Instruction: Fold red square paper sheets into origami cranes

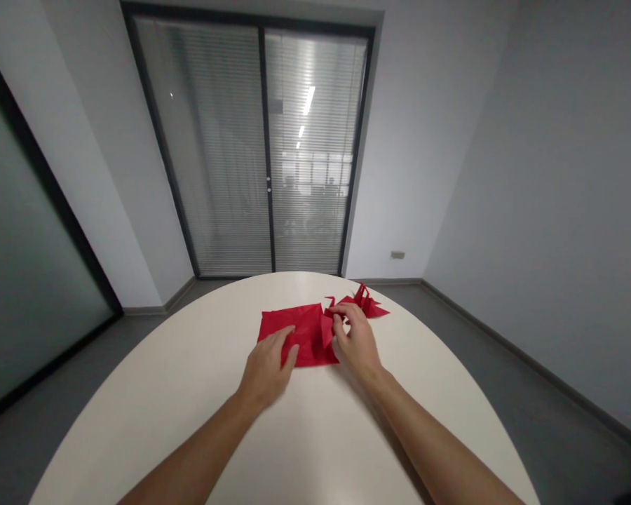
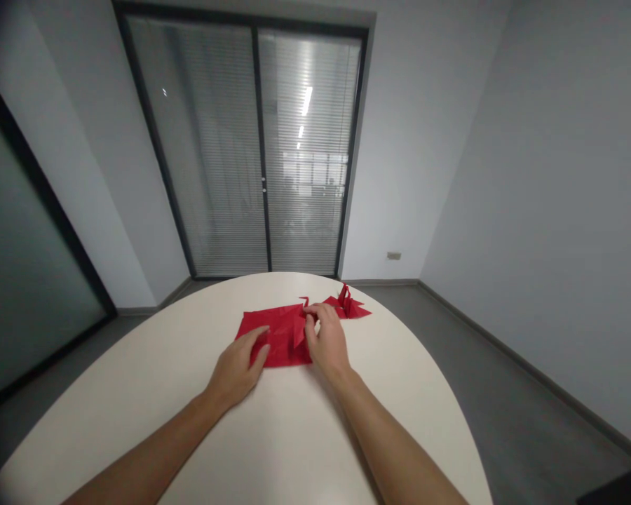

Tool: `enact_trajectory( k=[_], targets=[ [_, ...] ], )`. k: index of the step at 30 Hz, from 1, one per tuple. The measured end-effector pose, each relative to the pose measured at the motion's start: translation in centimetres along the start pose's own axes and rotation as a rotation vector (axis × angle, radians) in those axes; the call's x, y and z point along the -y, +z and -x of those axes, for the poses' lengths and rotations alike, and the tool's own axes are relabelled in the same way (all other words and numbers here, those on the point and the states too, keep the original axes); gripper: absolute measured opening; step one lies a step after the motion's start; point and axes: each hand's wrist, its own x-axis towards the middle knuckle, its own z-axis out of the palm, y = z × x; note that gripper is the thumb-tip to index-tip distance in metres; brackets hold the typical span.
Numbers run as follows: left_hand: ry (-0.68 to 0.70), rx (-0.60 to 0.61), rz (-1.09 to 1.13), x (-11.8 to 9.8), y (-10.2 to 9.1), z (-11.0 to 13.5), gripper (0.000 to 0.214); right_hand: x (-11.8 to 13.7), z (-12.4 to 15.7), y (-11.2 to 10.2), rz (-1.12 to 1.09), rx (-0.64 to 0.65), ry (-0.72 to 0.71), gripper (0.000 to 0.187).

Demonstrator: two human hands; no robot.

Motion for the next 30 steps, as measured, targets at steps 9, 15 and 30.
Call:
enact_trajectory(
  k=[9,15,30],
  targets=[
    [-0.156,-0.015,0.354,0.2,0.2,-0.3,0.05,1.7,2.2,2.6,-0.285,0.227,-0.141,0.028],
    [-0.183,-0.11,0.441,0.6,1.1,-1.1,0.025,1.3,2.7,3.9,-0.473,0.259,0.035,0.043],
    [-0.199,-0.164,0.53,0.3,0.9,-1.2,0.023,0.7,2.2,4.2,-0.403,0.156,0.072,0.015]
  ],
)
